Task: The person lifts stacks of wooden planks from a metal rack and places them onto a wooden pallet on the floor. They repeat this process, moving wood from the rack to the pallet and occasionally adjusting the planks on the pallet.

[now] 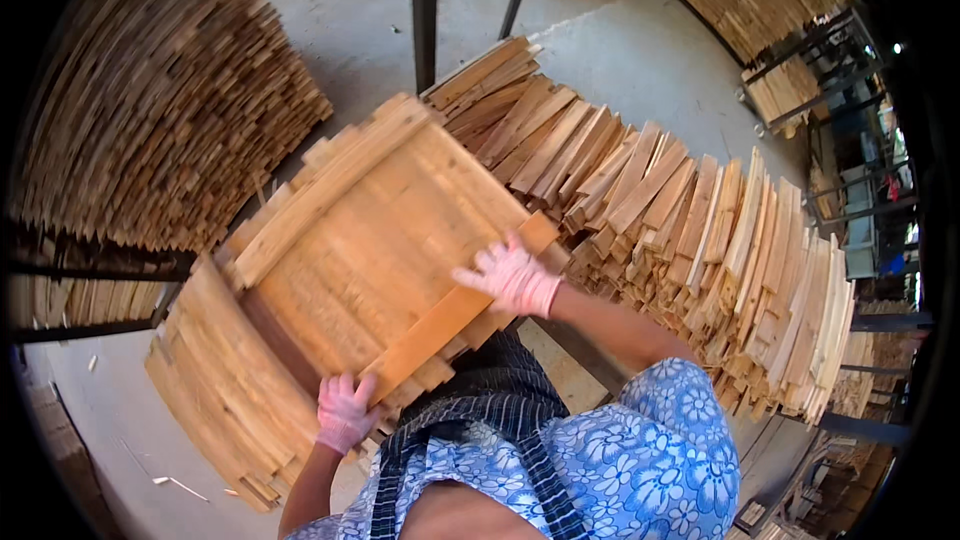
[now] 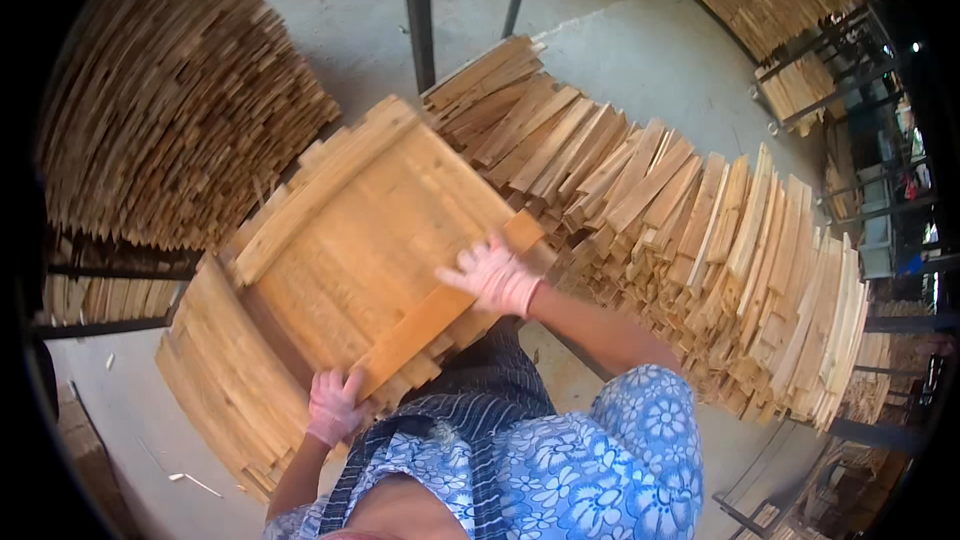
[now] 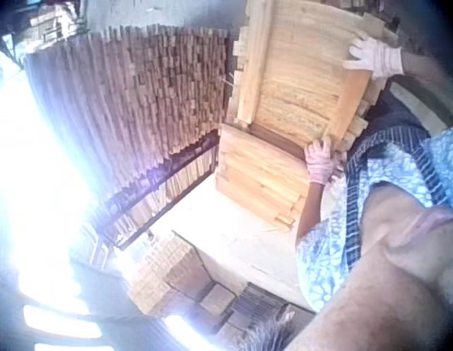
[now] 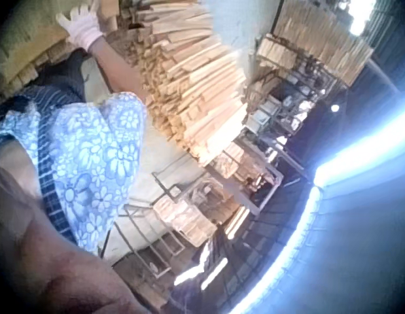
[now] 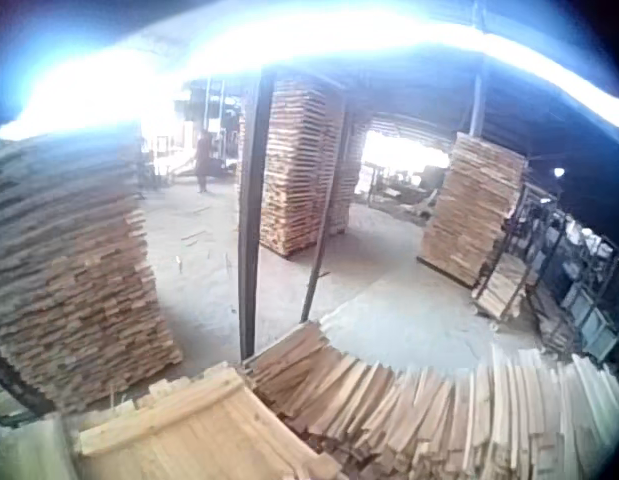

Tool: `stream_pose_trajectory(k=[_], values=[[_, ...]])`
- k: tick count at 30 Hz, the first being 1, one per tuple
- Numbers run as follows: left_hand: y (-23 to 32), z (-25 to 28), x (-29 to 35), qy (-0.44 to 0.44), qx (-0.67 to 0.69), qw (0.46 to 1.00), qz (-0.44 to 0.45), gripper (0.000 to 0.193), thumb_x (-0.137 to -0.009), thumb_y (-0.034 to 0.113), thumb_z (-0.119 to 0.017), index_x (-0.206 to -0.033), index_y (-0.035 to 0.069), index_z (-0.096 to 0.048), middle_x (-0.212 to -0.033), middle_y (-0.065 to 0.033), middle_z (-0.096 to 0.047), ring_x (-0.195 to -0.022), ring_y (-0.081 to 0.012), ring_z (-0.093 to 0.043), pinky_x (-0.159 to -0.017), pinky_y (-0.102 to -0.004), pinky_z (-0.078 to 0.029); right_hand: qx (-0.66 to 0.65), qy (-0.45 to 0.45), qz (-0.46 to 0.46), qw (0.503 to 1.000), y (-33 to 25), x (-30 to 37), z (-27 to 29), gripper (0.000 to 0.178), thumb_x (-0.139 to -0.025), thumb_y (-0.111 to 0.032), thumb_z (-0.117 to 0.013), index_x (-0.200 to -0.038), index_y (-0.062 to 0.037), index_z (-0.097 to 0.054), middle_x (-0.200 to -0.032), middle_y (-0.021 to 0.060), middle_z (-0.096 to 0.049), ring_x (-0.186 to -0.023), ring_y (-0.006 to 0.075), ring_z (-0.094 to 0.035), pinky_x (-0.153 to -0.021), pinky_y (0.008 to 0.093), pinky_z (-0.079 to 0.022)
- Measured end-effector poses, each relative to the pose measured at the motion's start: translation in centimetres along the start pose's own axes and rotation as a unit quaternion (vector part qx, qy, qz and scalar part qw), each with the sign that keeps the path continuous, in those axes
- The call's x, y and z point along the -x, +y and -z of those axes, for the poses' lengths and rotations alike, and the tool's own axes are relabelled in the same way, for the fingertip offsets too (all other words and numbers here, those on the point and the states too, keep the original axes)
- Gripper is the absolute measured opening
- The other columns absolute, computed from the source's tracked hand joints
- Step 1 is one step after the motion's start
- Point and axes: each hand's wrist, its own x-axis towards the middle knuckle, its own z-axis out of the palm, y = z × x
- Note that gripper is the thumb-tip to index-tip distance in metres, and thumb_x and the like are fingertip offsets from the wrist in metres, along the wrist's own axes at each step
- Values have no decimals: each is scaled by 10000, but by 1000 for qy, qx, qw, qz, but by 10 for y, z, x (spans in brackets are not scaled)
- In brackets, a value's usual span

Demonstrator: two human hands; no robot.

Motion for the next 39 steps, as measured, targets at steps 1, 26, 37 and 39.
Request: stream_pose_trajectory(k=[1,26,37,39], values=[[-4,22,0,-30,-36,999,16,627,-730,442,-813,-1269,183,-623,-1081,-144,-599,-1030,-375,-592,-923,-527,-468,-13,39,5,999,-14,-4,8,847,-798,-521,-778,-1539,-263,-460,-1229,134,-576,-1187,337,-542,-1120,677,-301],[85,-209,-661,-285,64,945,145,770,-877,631,-619,-1414,88,-518,-1415,-333,-513,-1314,-483,-552,-1089,-531,-476,-497,109,-665,546,364,-107,-307,1061,-760,-598,-794,-1516,-18,-327,-1405,378,-523,-1274,511,-564,-1064,525,-491],[138,-244,-651,-229,299,874,307,1105,-817,708,-681,-1621,80,-256,-1606,-310,-311,-1490,-479,-320,-1201,-525,-316,-534,179,-732,383,362,-115,-293,1136,-799,-565,-805,-1613,-48,-204,-1472,351,-424,-1351,515,-458,-1123,534,-412],[137,-217,-663,-293,314,851,301,1178,-768,766,-702,-1604,36,-305,-1576,-304,-380,-1477,-412,-388,-1200,-440,-347,-581,234,-698,347,363,-106,-300,1168,-803,-566,-811,-1619,-8,-188,-1556,375,-336,-1455,488,-367,-1177,495,-365]])
